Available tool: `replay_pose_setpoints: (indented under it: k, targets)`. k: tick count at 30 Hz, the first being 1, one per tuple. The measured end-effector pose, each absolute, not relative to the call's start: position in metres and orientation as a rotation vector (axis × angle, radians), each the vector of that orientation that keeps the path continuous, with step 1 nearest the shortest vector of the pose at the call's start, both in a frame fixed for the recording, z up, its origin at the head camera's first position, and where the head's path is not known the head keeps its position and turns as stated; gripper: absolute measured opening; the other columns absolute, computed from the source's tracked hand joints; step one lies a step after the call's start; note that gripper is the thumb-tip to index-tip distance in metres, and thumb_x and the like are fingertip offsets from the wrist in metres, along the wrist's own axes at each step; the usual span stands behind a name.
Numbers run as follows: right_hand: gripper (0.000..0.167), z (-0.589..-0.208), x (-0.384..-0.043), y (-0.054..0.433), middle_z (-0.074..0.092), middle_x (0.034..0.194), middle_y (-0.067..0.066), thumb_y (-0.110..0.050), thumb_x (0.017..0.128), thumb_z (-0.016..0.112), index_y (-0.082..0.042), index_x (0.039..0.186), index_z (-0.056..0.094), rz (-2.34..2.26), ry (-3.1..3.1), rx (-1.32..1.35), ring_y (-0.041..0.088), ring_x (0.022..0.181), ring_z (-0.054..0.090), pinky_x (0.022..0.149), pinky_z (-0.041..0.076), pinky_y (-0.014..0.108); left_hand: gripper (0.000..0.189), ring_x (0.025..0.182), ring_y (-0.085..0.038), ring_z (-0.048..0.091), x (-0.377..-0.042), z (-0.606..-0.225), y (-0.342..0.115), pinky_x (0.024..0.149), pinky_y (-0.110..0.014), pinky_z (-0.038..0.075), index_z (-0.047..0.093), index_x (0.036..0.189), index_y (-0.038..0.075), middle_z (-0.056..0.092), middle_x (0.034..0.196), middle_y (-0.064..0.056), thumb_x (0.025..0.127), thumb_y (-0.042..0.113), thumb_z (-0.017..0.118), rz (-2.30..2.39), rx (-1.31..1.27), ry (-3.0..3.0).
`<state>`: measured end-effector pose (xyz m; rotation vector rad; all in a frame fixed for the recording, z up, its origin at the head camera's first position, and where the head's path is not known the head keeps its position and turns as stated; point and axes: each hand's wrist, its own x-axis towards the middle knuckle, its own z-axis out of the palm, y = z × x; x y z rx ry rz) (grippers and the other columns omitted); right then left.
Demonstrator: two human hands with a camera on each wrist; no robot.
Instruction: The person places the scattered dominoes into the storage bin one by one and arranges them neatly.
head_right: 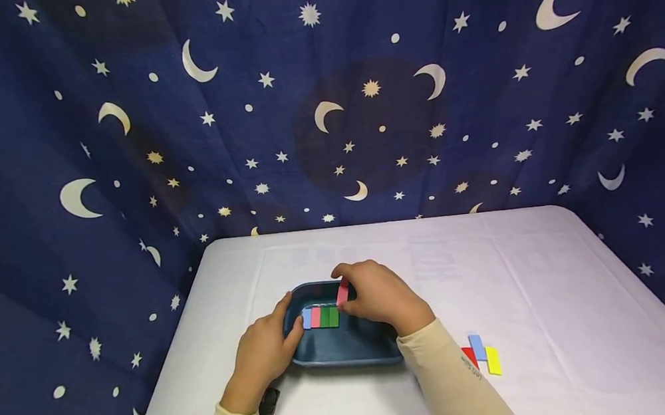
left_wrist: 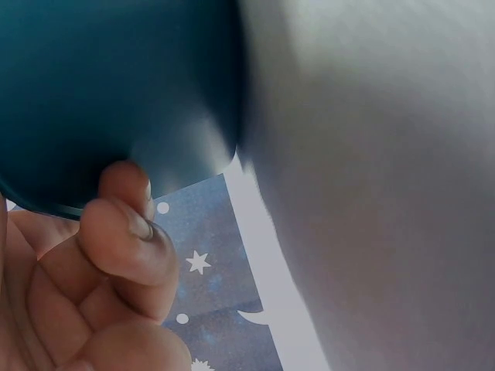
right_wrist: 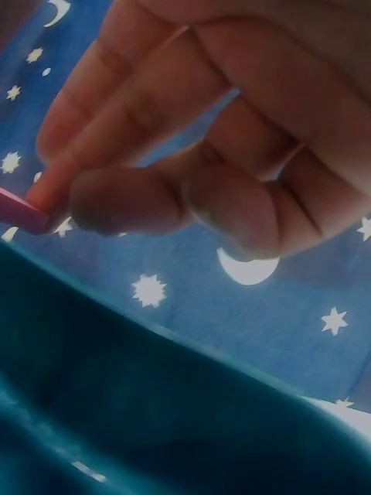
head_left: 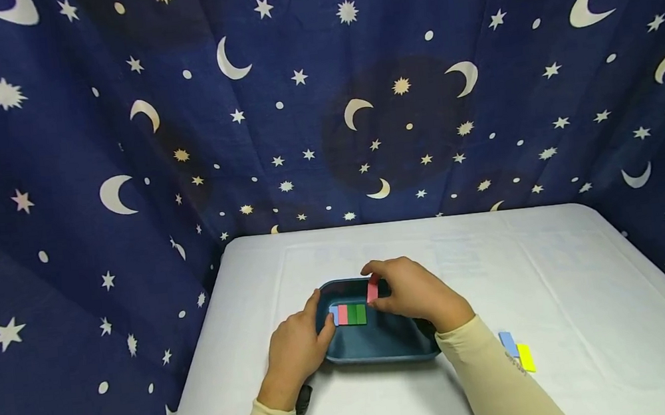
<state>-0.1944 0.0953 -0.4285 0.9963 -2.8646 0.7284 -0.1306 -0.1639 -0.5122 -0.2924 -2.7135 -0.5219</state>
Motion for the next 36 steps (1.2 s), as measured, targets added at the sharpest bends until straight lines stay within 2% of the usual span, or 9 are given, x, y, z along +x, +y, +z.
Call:
replay_pose_setpoints:
  k: [8,12,17,26,36]
  targets:
    - [0.052,-0.439,-0.197,0.085,0.075,0.101,0.0,-0.023,0.081,0.093,-0.007,0.127,0.072,0.714,-2.917,1.056,0.023,0.093,0.07,0.087,0.056,0.043,0.061,0.069,-0.026,0.073,-0.134,-0.511,-0.164,0.054,-0.043,0.053,0.059,0.15,0.009,0.076,0.087,-0.013,0.102,0.048,0.063,-0.513,-0.316,-2.694]
    - [0.053,-0.444,-0.199,0.081,0.075,0.101,0.001,-0.022,0.081,0.094,-0.007,0.127,0.072,0.713,-3.003,1.033,0.019,0.088,0.067,0.083,0.055,0.042,0.062,0.069,-0.026,0.072,-0.134,-0.511,-0.164,0.053,-0.042,0.053,0.058,0.15,0.01,0.076,0.086,-0.013,0.102,0.048,0.062,-0.511,-0.319,-2.696]
    - [0.056,-0.454,-0.203,0.078,0.075,0.103,0.0,-0.023,0.079,0.095,-0.009,0.128,0.073,0.686,-3.092,0.974,0.016,0.087,0.063,0.085,0.055,0.041,0.061,0.069,-0.026,0.073,-0.133,-0.513,-0.164,0.054,-0.043,0.053,0.058,0.151,0.01,0.076,0.086,-0.013,0.103,0.048,0.062,-0.518,-0.322,-2.697]
    - [0.053,-0.458,-0.208,0.078,0.069,0.087,-0.004,-0.022,0.077,0.096,-0.011,0.124,0.074,0.57,-3.148,0.945,0.013,0.077,0.059,0.076,0.052,0.038,0.061,0.07,-0.028,0.073,-0.135,-0.513,-0.163,0.055,-0.045,0.054,0.059,0.151,0.01,0.076,0.088,-0.014,0.103,0.048,0.062,-0.523,-0.316,-2.694]
    - [0.05,-0.466,-0.211,0.072,0.063,0.081,-0.008,-0.022,0.076,0.096,-0.012,0.12,0.075,0.508,-3.144,0.953,0.013,0.075,0.058,0.074,0.051,0.037,0.062,0.072,-0.028,0.074,-0.135,-0.513,-0.165,0.057,-0.046,0.055,0.059,0.151,0.01,0.078,0.091,-0.014,0.102,0.049,0.061,-0.522,-0.304,-2.71]
